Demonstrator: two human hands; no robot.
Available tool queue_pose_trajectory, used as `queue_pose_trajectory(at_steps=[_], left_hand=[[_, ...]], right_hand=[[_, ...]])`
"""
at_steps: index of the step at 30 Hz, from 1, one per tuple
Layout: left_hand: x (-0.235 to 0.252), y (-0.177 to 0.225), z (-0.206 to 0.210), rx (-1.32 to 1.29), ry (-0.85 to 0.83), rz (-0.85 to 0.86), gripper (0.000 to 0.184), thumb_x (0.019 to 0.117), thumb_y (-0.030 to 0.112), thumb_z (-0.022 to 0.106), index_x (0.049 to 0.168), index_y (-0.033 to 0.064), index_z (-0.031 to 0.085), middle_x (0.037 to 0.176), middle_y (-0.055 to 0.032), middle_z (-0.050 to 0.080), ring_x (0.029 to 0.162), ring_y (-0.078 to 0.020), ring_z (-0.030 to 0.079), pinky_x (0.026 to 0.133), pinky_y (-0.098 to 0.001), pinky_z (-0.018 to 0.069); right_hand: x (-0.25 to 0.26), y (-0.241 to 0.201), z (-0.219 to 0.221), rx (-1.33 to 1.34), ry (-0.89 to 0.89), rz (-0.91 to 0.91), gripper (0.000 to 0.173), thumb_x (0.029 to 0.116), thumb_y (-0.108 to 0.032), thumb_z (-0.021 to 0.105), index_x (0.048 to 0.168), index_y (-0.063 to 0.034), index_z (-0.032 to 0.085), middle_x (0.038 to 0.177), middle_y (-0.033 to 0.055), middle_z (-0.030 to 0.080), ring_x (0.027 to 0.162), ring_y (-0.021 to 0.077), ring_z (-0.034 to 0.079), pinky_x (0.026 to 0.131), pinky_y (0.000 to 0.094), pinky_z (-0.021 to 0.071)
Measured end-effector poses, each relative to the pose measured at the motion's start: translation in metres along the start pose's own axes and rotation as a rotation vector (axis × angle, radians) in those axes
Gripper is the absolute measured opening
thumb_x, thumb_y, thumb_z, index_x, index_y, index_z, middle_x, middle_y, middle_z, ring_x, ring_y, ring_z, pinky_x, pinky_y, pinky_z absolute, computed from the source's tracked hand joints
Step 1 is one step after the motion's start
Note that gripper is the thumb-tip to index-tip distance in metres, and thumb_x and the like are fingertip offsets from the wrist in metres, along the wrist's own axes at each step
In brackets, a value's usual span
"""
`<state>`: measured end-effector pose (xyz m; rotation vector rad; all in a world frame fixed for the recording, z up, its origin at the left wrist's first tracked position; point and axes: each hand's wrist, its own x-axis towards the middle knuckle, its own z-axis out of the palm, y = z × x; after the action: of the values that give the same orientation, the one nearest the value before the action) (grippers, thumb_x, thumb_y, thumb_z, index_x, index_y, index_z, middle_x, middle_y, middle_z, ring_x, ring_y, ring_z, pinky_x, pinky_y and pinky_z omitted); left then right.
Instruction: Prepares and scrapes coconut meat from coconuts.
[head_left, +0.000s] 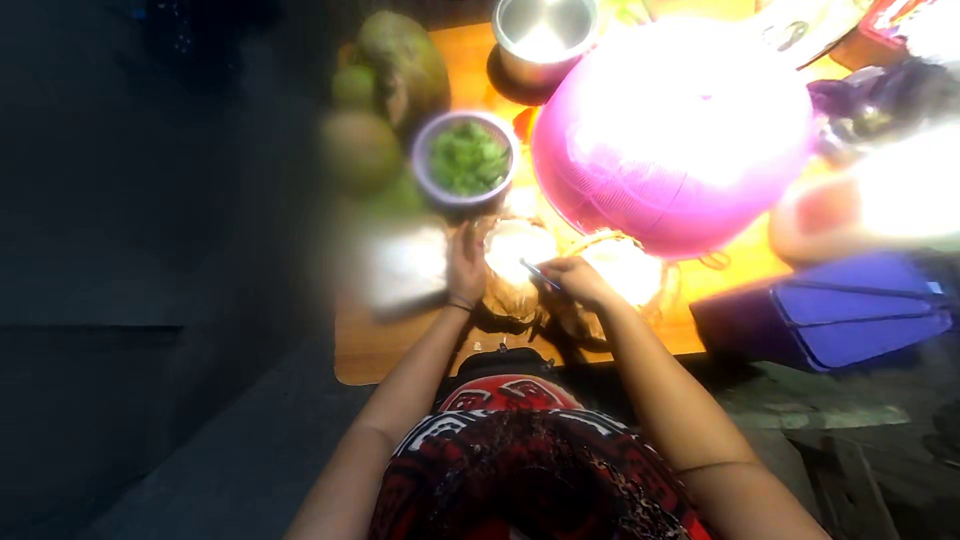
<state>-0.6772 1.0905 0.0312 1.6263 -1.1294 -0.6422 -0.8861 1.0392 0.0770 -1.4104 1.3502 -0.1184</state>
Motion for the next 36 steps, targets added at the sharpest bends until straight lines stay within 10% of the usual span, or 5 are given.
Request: queue_pose_trajectory(at_steps=[4,9,19,26,36], left_hand=[[0.0,0.0,0.0,0.006,0.008,0.009,0.047,0.1065,0.016,0.049,0.149,-0.0026,0.045,0.148,-0.0234,0.052,0.134,-0.0289,0.054,0.113,-0.041,0.0428],[0.0,-0.002,0.0,0.006,0.009,0.006,0.049,0.1062,0.018,0.05,0.15,-0.001,0.044,0.148,-0.0221,0.051,0.135,-0.0277,0.053,0.113,-0.0404,0.0423],[-0.001,-0.004,0.001,-0.002,0.011,0.005,0.048,0.106,0.016,0.05,0.15,-0.0016,0.044,0.149,-0.0225,0.05,0.136,-0.0286,0.052,0.114,-0.0405,0.0417],[0.0,-0.003,0.001,-0.014,0.003,0.008,0.048,0.1072,0.018,0.049,0.15,-0.0023,0.044,0.148,-0.0234,0.051,0.135,-0.029,0.053,0.114,-0.0417,0.0417],[0.002,-0.005,0.002,-0.034,0.018,0.006,0.045,0.1113,0.024,0.039,0.149,0.0002,0.046,0.145,-0.0215,0.053,0.132,-0.0273,0.055,0.113,-0.0412,0.0429]], right_hand=[[-0.006,-0.016,0.009,-0.452,0.071,-0.034,0.031,0.1077,-0.015,0.05,0.129,-0.0054,0.069,0.121,0.0245,0.069,0.117,0.0421,0.065,0.1,0.0634,0.0485],[-0.027,-0.04,0.022,-0.721,0.034,-0.007,0.025,0.106,-0.018,0.052,0.121,-0.0096,0.07,0.111,0.0221,0.072,0.111,0.0427,0.068,0.09,0.0633,0.0527],[-0.019,-0.022,0.016,-0.305,-0.014,-0.141,0.03,0.1087,-0.013,0.049,0.13,-0.0082,0.07,0.119,0.0205,0.071,0.114,0.0356,0.067,0.1,0.0572,0.0497],[-0.011,-0.013,0.017,0.192,-0.074,-0.018,0.028,0.1092,-0.012,0.048,0.128,-0.0068,0.069,0.076,0.0019,0.063,0.056,0.0058,0.052,0.053,0.0231,0.0458],[-0.019,-0.011,0.004,0.56,-0.043,0.052,0.03,0.1091,-0.007,0.042,0.132,-0.0023,0.061,0.073,0.0001,0.058,0.048,0.0027,0.045,0.043,0.0175,0.0397]])
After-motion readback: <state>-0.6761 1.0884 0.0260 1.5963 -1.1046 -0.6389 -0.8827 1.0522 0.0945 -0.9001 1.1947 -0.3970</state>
